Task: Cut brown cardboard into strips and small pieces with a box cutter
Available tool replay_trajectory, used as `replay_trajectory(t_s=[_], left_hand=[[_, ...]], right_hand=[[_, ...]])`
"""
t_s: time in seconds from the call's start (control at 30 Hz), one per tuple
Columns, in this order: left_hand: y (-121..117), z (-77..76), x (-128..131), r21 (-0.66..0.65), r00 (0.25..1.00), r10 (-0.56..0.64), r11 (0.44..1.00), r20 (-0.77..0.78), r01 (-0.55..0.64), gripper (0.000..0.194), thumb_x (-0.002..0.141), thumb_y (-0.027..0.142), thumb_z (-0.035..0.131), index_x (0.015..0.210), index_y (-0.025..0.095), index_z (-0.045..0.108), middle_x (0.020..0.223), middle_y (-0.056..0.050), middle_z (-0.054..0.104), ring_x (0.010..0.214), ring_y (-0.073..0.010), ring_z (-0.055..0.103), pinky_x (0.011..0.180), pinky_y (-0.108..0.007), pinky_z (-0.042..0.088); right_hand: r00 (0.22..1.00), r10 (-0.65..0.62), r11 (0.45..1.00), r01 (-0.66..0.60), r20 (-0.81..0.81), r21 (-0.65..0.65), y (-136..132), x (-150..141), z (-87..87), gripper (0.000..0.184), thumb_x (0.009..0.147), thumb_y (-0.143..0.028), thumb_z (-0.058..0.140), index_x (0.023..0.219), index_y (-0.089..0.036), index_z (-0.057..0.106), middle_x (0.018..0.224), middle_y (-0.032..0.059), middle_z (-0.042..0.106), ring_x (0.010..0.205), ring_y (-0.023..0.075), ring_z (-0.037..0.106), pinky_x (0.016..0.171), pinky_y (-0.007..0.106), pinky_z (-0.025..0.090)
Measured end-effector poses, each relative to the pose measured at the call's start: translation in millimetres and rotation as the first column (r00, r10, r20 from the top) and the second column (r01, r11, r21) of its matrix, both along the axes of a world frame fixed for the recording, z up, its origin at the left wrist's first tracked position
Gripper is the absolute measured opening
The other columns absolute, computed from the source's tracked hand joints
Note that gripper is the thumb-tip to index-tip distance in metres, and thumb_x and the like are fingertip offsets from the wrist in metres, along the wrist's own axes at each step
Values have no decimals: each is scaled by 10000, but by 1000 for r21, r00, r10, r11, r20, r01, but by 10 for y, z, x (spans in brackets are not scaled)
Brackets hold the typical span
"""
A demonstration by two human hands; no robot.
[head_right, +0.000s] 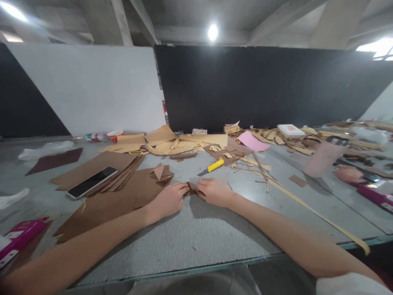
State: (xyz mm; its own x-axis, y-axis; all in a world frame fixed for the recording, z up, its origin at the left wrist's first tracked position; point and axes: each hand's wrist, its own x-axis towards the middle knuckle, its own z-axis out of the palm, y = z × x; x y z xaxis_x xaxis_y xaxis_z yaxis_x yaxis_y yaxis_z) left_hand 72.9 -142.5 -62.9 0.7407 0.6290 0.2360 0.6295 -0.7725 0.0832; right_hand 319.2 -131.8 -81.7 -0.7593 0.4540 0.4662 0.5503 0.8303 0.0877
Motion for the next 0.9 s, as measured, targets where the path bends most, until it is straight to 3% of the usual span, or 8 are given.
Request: replay_trajectory(t_s=[0.13,0.37,0.9], left_hand=[[25,-7,-14,15,1000,-21,1000,-18,21,324,825,-15,513,1033,136,711,1112,-143,741,1091,-281,690,991,-414,562],[30,-29,-39,32,999,-45,998,-11,46,367,809,-15,536,1087,149,710,1144,-139,729,1128,-288,674,994,-420,564],[4,13,-36,31,998,-40,999,-51,41,368,830,-9,522,1110,136,714,1171,-155,718,1160,-304,642,980,-432,565]], right_hand=[[996,-1,1000,2,87,-10,-41,-38,42,199,1068,-176,552,912,-160,676,831,43,651,724,165,580,693,305,414],[993,0,979,25,122,-204,-100,-21,204,218,1033,-151,560,863,-166,696,836,54,674,712,163,574,659,311,392],[994,36,973,-11,105,-231,-118,-12,197,225,1044,-136,536,882,-168,688,872,50,689,728,157,590,665,315,402]])
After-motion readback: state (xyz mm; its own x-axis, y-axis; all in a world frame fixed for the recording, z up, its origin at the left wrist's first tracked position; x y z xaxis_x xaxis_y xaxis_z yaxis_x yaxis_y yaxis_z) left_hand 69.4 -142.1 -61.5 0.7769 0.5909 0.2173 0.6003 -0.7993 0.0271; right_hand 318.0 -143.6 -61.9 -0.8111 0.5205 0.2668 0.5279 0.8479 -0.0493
